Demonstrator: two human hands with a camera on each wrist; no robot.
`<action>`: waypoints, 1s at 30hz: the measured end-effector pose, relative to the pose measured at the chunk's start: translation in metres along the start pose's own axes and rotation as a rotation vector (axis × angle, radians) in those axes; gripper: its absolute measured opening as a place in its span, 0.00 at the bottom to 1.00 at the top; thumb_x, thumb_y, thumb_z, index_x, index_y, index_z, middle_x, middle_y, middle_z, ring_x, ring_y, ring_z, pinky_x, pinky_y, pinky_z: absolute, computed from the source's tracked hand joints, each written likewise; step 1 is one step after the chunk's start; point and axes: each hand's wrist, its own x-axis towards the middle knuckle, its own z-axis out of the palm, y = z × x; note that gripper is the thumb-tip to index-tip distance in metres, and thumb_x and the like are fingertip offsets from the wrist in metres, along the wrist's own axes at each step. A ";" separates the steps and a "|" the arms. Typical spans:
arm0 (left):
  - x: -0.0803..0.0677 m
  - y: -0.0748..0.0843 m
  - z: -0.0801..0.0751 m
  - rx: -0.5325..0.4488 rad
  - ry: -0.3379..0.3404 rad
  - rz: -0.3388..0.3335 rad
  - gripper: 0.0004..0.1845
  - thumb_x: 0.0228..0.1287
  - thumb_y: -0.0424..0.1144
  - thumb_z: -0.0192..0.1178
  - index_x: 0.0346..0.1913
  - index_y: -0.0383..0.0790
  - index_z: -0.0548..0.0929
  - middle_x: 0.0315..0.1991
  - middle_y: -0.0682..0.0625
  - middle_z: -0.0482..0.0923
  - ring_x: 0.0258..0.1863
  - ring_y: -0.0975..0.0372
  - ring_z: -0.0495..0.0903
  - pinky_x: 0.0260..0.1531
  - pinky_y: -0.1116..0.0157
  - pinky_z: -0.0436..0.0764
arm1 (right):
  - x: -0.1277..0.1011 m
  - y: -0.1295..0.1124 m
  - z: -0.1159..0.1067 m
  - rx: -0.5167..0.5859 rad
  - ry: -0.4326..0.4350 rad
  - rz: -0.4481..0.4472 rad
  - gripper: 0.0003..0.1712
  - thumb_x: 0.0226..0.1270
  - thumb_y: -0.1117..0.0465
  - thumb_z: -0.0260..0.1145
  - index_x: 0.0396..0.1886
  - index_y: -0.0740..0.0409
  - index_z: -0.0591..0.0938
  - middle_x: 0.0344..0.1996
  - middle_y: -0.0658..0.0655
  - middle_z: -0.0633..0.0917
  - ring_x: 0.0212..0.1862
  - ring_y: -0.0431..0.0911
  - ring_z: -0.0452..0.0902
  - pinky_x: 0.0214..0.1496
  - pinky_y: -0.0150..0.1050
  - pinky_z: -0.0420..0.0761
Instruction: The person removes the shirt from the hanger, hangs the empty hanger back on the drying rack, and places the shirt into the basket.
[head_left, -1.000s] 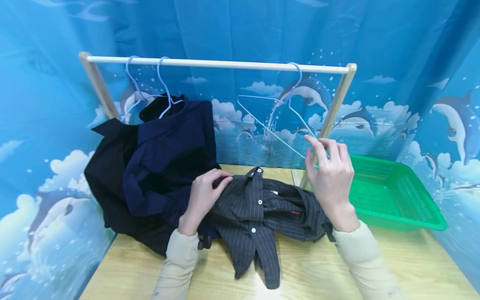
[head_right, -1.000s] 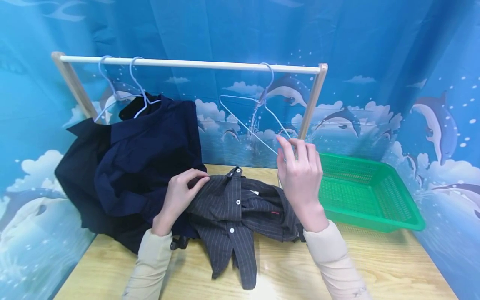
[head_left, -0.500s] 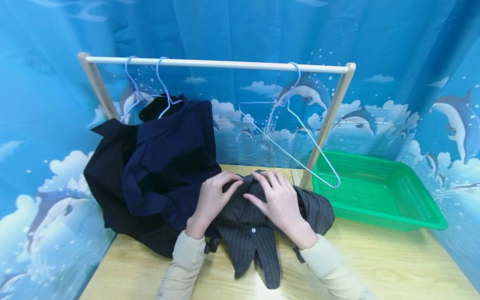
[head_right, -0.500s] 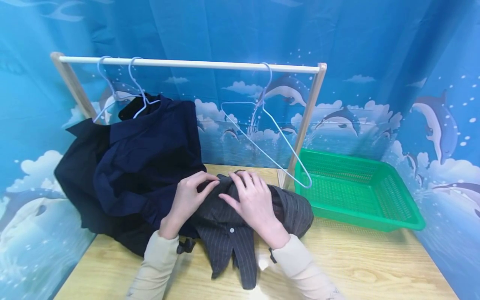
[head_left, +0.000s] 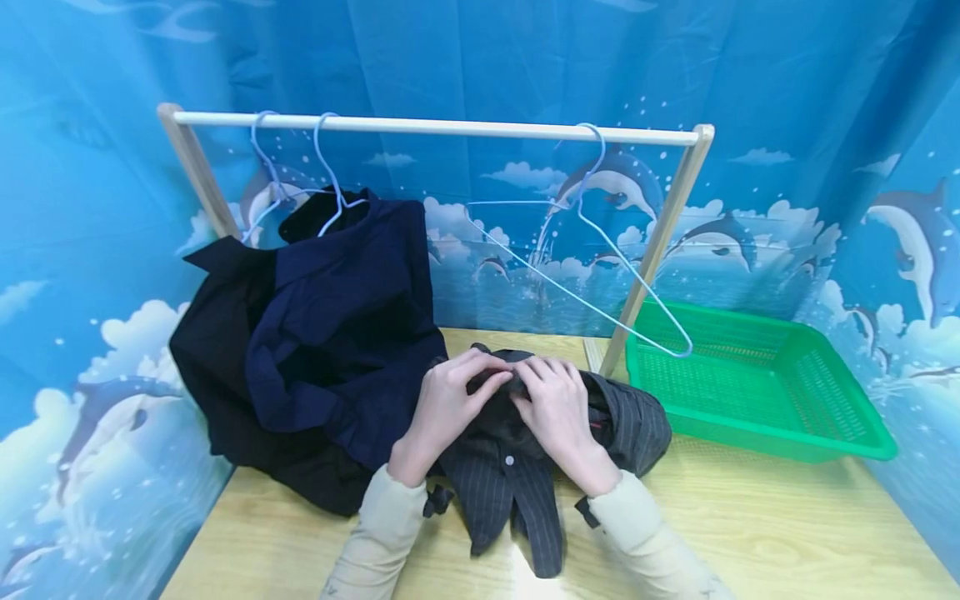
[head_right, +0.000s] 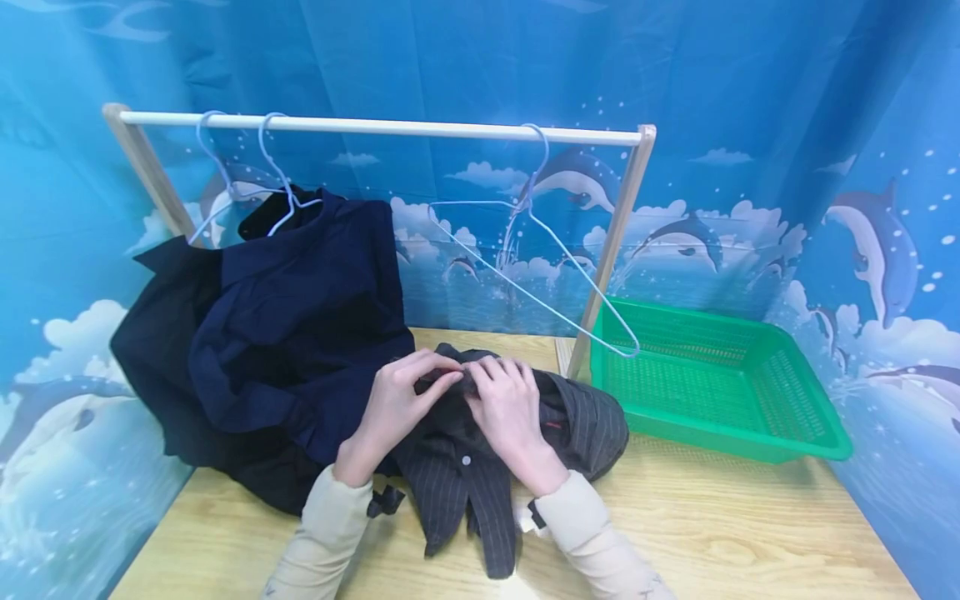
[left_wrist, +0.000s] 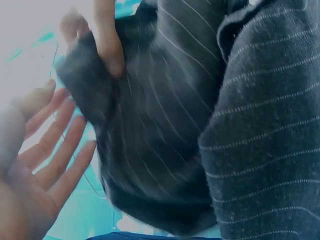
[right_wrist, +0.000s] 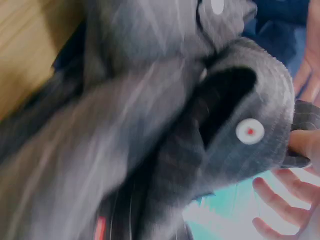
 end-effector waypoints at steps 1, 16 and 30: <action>0.000 0.000 0.000 0.000 0.000 -0.009 0.07 0.68 0.44 0.67 0.44 0.49 0.89 0.38 0.56 0.85 0.37 0.65 0.84 0.37 0.67 0.83 | -0.001 0.004 -0.004 0.003 0.011 0.001 0.21 0.48 0.64 0.82 0.44 0.54 0.88 0.38 0.54 0.88 0.43 0.54 0.83 0.50 0.53 0.79; -0.015 -0.001 0.030 0.131 -0.441 -0.083 0.26 0.73 0.52 0.59 0.71 0.55 0.75 0.71 0.47 0.70 0.70 0.51 0.69 0.67 0.49 0.71 | -0.075 0.065 -0.039 -0.055 -0.198 -0.141 0.26 0.42 0.71 0.81 0.44 0.49 0.90 0.44 0.54 0.86 0.43 0.55 0.83 0.49 0.54 0.80; -0.040 0.004 0.052 0.231 -0.700 -0.084 0.28 0.72 0.51 0.61 0.72 0.51 0.74 0.68 0.46 0.75 0.66 0.51 0.75 0.63 0.48 0.75 | -0.087 0.067 -0.043 0.077 -0.435 -0.041 0.36 0.54 0.37 0.77 0.61 0.43 0.81 0.61 0.58 0.77 0.57 0.58 0.77 0.47 0.59 0.80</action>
